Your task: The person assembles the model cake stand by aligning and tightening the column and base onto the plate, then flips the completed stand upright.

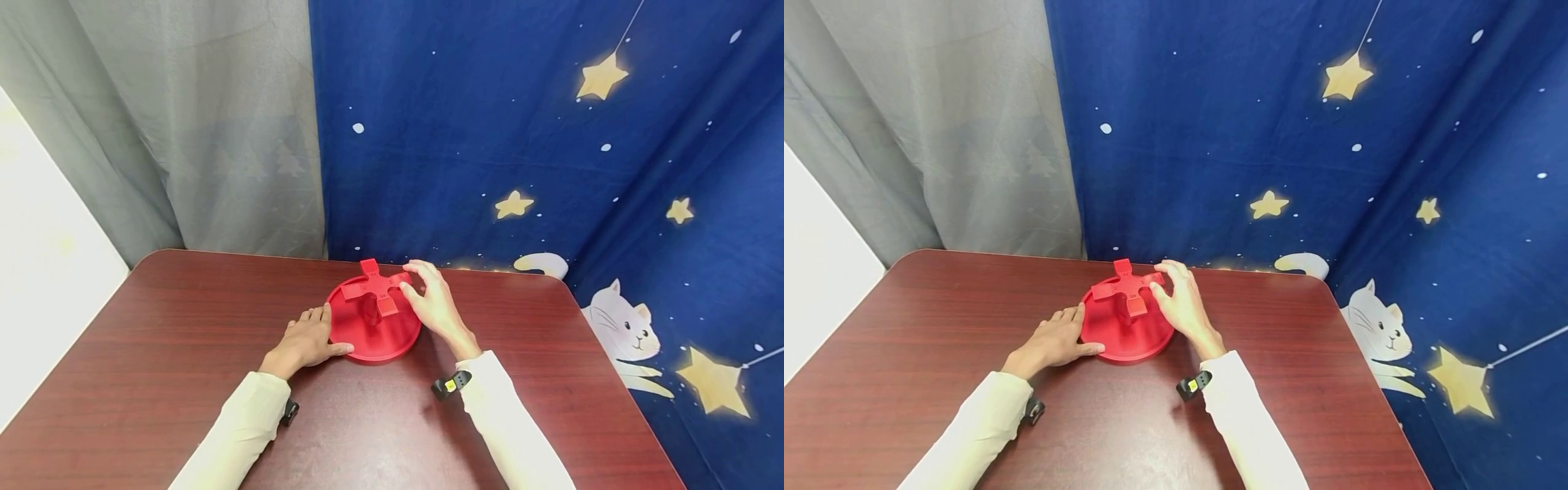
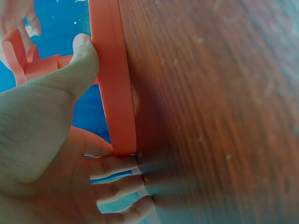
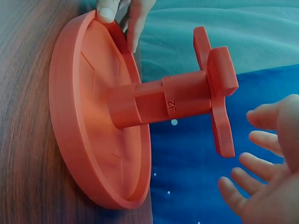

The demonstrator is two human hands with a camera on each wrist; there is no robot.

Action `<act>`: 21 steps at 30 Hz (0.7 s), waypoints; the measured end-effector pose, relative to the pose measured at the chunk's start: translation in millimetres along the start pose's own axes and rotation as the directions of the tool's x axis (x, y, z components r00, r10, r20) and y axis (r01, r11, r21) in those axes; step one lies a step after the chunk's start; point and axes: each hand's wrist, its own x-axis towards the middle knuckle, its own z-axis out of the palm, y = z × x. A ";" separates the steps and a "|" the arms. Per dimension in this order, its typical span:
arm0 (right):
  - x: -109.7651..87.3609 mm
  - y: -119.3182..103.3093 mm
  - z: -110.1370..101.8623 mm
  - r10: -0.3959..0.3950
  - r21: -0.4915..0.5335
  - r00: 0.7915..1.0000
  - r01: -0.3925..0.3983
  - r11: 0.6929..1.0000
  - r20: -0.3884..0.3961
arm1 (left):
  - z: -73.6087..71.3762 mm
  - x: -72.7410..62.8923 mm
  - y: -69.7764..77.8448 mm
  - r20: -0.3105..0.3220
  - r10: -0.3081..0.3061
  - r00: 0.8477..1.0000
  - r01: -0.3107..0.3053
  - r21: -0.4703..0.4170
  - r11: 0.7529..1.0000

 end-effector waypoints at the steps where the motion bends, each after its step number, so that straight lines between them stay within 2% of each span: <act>1: -0.1 0.3 -0.2 0.003 -0.004 0.999 -0.003 1.000 0.032 | 0.1 0.1 0.0 -0.001 0.000 1.000 0.000 -0.001 1.000; 3: -0.6 0.2 -0.5 0.010 0.002 0.996 -0.010 1.000 0.089 | 0.2 0.1 0.1 -0.001 0.000 1.000 0.000 -0.002 1.000; 6: -1.3 -0.1 0.1 0.019 0.005 0.992 -0.020 1.000 0.127 | 0.3 0.0 -0.2 0.000 0.000 1.000 0.000 -0.001 1.000; 14: -3.3 -0.6 0.2 0.005 -0.003 0.993 -0.005 1.000 0.116 | -0.5 0.0 0.3 0.003 0.000 1.000 0.000 0.003 1.000; 21: -5.2 -3.7 -1.7 0.043 -0.007 0.990 -0.042 0.999 0.134 | -0.5 -0.1 0.4 0.005 -0.003 1.000 0.003 0.003 1.000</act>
